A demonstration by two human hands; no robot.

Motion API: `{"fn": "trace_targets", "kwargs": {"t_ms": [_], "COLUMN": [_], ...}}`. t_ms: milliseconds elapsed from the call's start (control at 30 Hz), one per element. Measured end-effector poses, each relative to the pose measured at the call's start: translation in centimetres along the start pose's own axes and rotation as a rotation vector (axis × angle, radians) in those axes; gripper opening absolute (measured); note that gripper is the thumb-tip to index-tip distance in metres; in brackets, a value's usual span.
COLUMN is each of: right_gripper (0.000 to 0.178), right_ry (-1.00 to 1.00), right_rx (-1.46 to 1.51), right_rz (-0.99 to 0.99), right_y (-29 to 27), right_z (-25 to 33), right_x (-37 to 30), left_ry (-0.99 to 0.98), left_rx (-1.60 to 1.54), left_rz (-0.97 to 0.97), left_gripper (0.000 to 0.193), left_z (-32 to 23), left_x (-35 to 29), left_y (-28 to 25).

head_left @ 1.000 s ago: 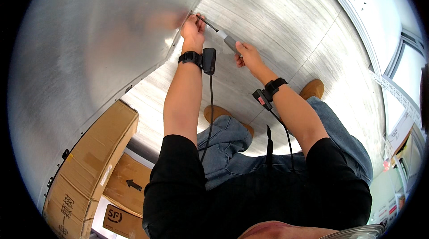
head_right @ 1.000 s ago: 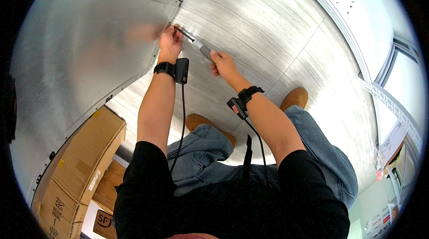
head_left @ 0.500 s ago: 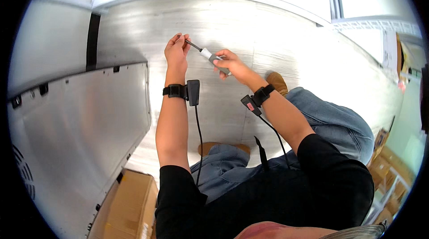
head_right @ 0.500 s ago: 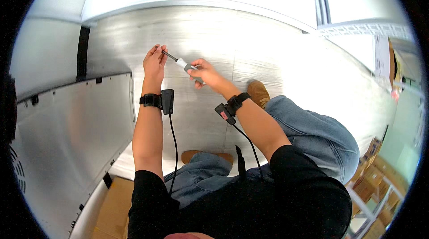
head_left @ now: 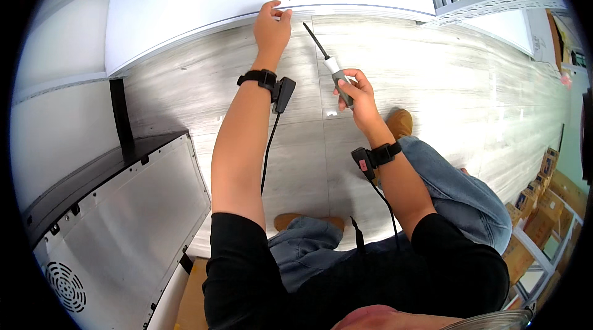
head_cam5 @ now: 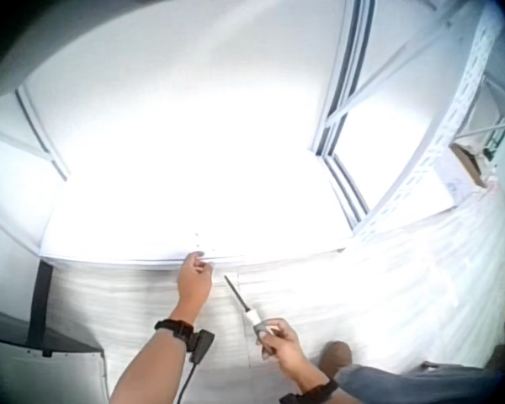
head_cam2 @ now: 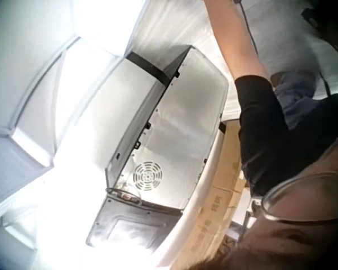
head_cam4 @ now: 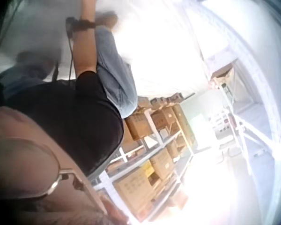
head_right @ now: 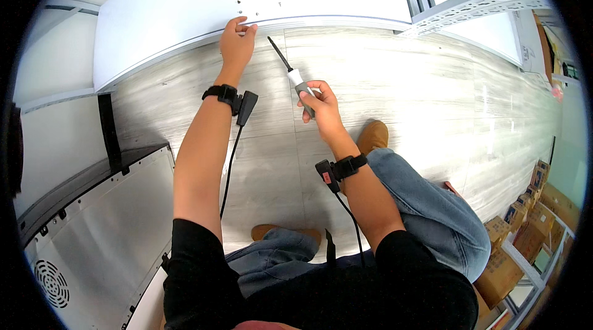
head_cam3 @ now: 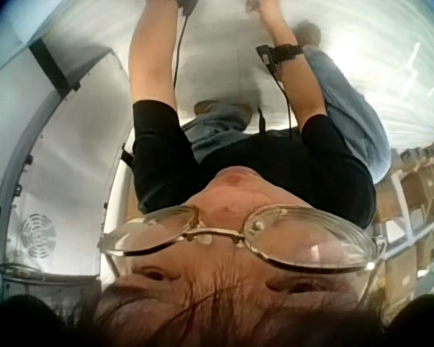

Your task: The person uses a screwdriver to attach a metal back panel to a black appliance, securing it with multiple screws. The person then continues to tighten screws along the edges of the panel.

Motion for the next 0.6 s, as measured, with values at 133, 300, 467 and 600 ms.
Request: {"fn": "trace_targets", "kwargs": {"t_ms": [133, 300, 467, 600], "right_gripper": [0.022, 0.024, 0.025, 0.024], "right_ry": [-0.006, -0.019, -0.020, -0.037], "right_rx": [0.011, 0.036, 0.011, -0.054], "right_rz": [-0.009, -0.025, 0.000, 0.042], "right_y": [-0.9, -1.4, -1.0, 1.2], "right_z": [0.6, 0.5, 0.5, 0.5], "right_x": [0.4, 0.7, 0.6, 0.3], "left_ry": [0.083, 0.081, 0.129, -0.400], "left_rx": [0.168, 0.282, 0.322, -0.578], "left_rz": [-0.153, -0.201, -0.200, 0.130], "left_gripper": [0.028, 0.016, 0.013, 0.019], "left_z": [-0.2, -0.3, -0.3, 1.0], "left_x": [1.7, 2.3, 2.0, -0.2], "left_y": [1.6, 1.9, 1.5, 0.0]}}
Point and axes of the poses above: each hand's wrist, its own x-axis towards the middle knuckle, its own y-axis out of the palm, z = x × y, the point moved 2 cm from there along x, towards the middle knuckle, and after that the axes turned 14 degrees about x, right-handed, at the moved point
